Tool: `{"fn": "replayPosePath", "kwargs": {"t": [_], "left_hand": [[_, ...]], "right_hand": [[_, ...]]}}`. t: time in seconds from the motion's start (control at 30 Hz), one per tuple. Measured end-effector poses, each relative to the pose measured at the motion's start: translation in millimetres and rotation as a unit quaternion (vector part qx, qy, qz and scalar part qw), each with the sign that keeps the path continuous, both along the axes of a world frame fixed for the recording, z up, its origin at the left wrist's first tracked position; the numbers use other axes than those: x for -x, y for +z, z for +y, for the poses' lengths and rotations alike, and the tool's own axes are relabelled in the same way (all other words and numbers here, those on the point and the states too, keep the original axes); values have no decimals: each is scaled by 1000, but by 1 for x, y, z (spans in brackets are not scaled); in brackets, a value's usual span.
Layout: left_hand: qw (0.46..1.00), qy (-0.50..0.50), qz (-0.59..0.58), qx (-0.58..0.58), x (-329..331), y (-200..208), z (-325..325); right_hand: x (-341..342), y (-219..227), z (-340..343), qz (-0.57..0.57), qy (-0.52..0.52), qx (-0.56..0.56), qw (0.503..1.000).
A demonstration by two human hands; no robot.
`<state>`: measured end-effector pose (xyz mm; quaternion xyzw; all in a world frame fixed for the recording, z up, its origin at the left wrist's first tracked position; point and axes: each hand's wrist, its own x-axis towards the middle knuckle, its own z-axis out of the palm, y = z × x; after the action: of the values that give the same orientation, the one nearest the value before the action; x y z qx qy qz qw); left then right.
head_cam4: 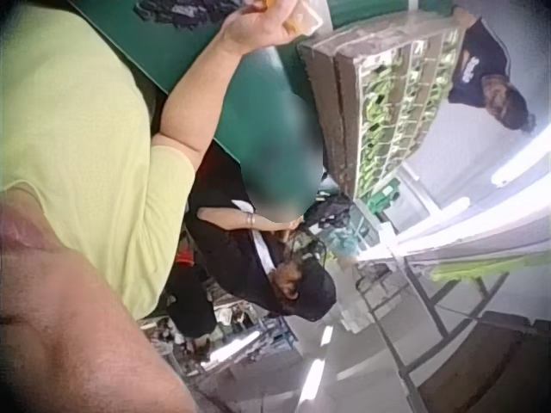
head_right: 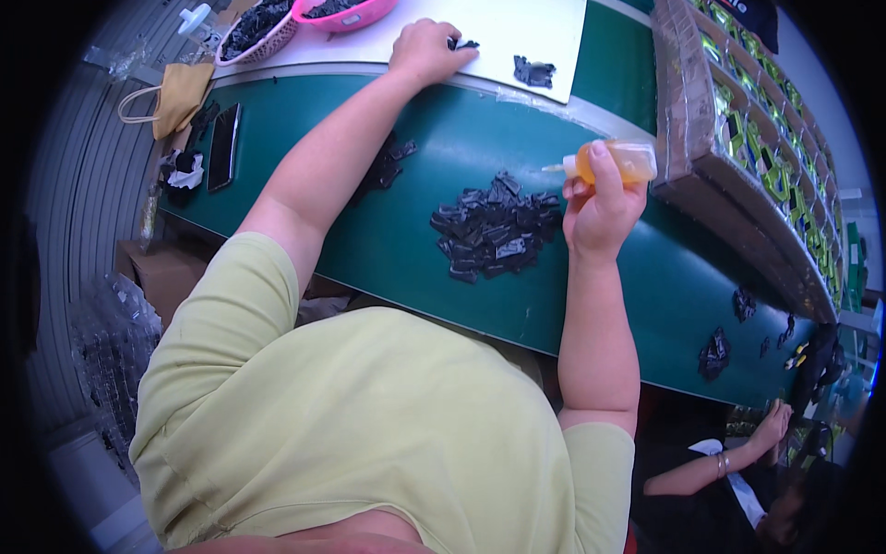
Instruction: The person applies liquid adhesive from a squeeze bottle onto small plastic pieces, then attaches the pieces into a toy car body shell using pliers and by hand.
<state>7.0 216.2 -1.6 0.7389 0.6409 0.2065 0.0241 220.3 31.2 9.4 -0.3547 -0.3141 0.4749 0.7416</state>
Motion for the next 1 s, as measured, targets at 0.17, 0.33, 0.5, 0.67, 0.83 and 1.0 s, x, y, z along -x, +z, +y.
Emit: {"fn": "replayPosePath", "kwargs": {"t": [0.17,0.33,0.5,0.67,0.83,1.0], "left_hand": [[929,-67,-32,-363,4,-18,-3],[919,-337,-101,180,-34,15,-97],[904,-340,-69,251,-42,16,-112],[887,-336,-145,282,-34,13,-111],[845,-341,-318,261,-26,24,-129],[677,-263,-580,368,-8,2,-139]], "right_hand": [[-2,2,4,8,-19,2,1000],[-9,0,1,24,-27,5,999],[-5,-3,4,25,-18,5,1000],[-6,-4,4,34,-28,14,999],[-17,-8,1,19,-20,-16,999],[2,-13,17,49,-22,-2,999]]}}
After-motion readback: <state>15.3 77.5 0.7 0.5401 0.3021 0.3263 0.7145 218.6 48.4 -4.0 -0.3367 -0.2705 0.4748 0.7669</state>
